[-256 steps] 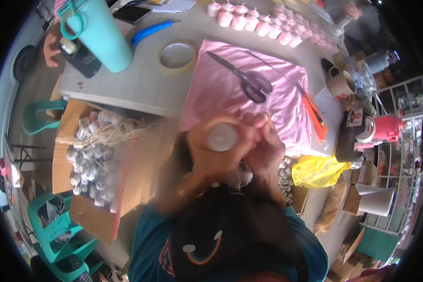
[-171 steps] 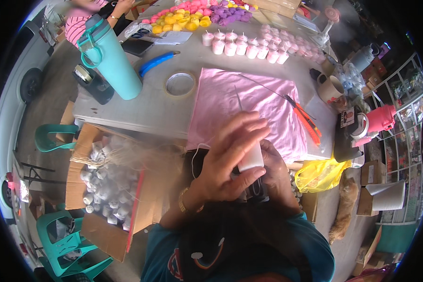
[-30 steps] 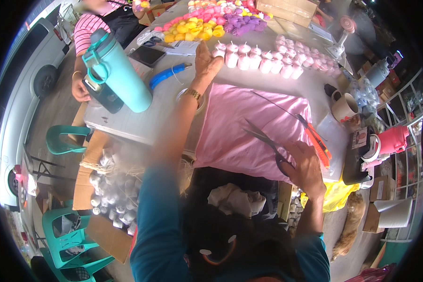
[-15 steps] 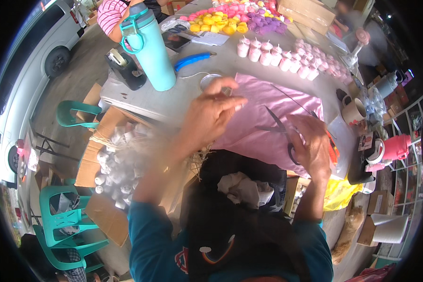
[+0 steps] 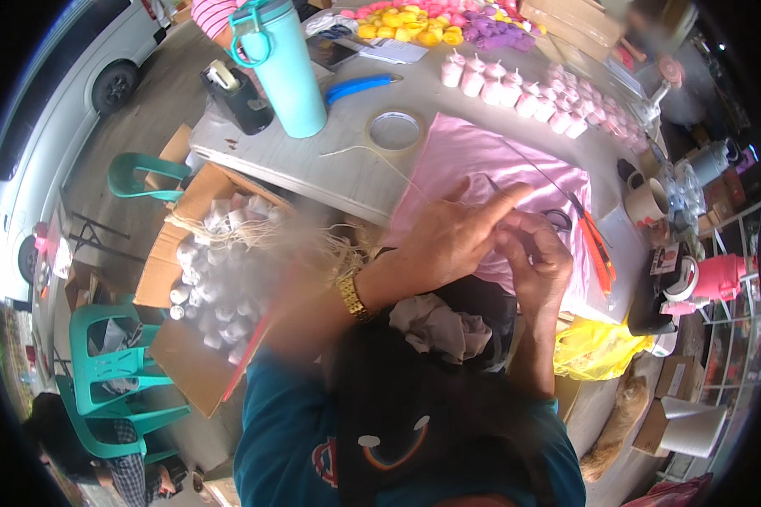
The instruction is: The person inserts wicks into small white candle containers, trims the wicks with scissors, and places the finished candles on the table. They repeat this process for multiple containers.
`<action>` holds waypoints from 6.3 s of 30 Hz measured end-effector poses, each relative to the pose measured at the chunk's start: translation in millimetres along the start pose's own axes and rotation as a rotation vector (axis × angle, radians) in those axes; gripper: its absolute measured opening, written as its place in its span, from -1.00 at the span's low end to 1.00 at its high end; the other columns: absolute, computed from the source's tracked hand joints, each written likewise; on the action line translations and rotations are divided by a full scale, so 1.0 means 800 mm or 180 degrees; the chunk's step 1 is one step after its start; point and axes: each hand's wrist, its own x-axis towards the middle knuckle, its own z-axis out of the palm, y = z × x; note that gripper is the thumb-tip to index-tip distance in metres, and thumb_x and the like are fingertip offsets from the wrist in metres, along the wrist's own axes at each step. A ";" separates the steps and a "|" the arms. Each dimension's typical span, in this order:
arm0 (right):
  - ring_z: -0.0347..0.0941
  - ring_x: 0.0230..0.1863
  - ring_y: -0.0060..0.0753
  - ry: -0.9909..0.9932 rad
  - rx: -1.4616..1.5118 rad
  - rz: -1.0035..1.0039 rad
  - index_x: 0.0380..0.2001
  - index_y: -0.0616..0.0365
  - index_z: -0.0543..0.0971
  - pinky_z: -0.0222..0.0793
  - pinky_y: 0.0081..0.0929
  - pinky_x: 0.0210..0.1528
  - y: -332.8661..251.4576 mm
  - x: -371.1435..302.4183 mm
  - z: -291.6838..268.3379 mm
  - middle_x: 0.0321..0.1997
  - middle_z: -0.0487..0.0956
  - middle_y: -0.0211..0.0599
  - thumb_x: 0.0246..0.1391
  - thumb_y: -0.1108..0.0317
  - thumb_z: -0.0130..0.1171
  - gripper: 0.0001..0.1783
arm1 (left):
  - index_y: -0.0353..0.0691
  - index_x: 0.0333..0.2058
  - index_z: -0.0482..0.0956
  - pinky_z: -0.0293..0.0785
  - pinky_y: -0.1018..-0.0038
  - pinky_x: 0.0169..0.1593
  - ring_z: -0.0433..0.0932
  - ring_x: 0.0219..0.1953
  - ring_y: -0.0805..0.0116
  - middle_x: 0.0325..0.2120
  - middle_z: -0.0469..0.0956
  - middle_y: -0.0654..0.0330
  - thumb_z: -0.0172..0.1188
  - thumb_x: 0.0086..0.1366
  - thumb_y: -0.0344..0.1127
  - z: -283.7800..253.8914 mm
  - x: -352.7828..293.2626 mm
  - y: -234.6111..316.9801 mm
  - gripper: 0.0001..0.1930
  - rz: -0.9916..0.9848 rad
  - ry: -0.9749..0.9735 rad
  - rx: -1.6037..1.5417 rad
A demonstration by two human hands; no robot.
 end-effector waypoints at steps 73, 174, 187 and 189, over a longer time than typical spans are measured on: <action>0.55 -0.40 -0.27 0.0739 -0.1551 -0.1664 -0.32 0.20 0.53 0.47 -0.45 -0.44 0.011 0.012 0.025 -0.34 0.55 -0.20 -0.14 0.67 0.25 -0.74 | -0.42 -0.26 0.57 0.47 0.66 -0.40 0.54 -0.48 0.58 -0.41 0.61 0.20 0.21 0.24 -0.50 0.021 -0.017 0.018 -0.88 -0.1413 0.1207 -0.1475; 0.56 -0.26 -0.40 -0.0244 0.0048 -0.0764 -0.20 0.21 0.59 0.47 -0.54 -0.27 -0.012 0.006 -0.007 -0.27 0.58 -0.23 -0.09 0.70 0.23 -0.68 | -0.34 -0.23 0.55 0.35 0.64 -0.38 0.43 -0.46 0.60 -0.47 0.53 0.30 0.20 0.27 -0.41 -0.013 -0.020 0.013 -0.85 -0.1716 0.0009 -0.3155; 0.50 -0.34 -0.45 -0.0054 -0.0166 -0.0686 -0.35 0.22 0.52 0.43 -0.55 -0.25 -0.005 0.003 -0.001 -0.36 0.56 -0.28 -0.18 0.74 0.16 -0.73 | -0.35 -0.27 0.55 0.38 0.64 -0.46 0.48 -0.51 0.62 -0.47 0.59 0.23 0.21 0.25 -0.43 -0.012 -0.027 0.017 -0.88 -0.1871 -0.0004 -0.1922; 0.50 -0.35 -0.44 0.0009 -0.0235 -0.0694 -0.35 0.21 0.51 0.42 -0.55 -0.26 -0.005 0.003 0.000 -0.38 0.55 -0.28 -0.18 0.74 0.15 -0.73 | -0.36 -0.28 0.54 0.35 0.64 -0.52 0.47 -0.55 0.63 -0.49 0.58 0.23 0.20 0.25 -0.43 -0.012 -0.027 0.018 -0.88 -0.1938 -0.0005 -0.2036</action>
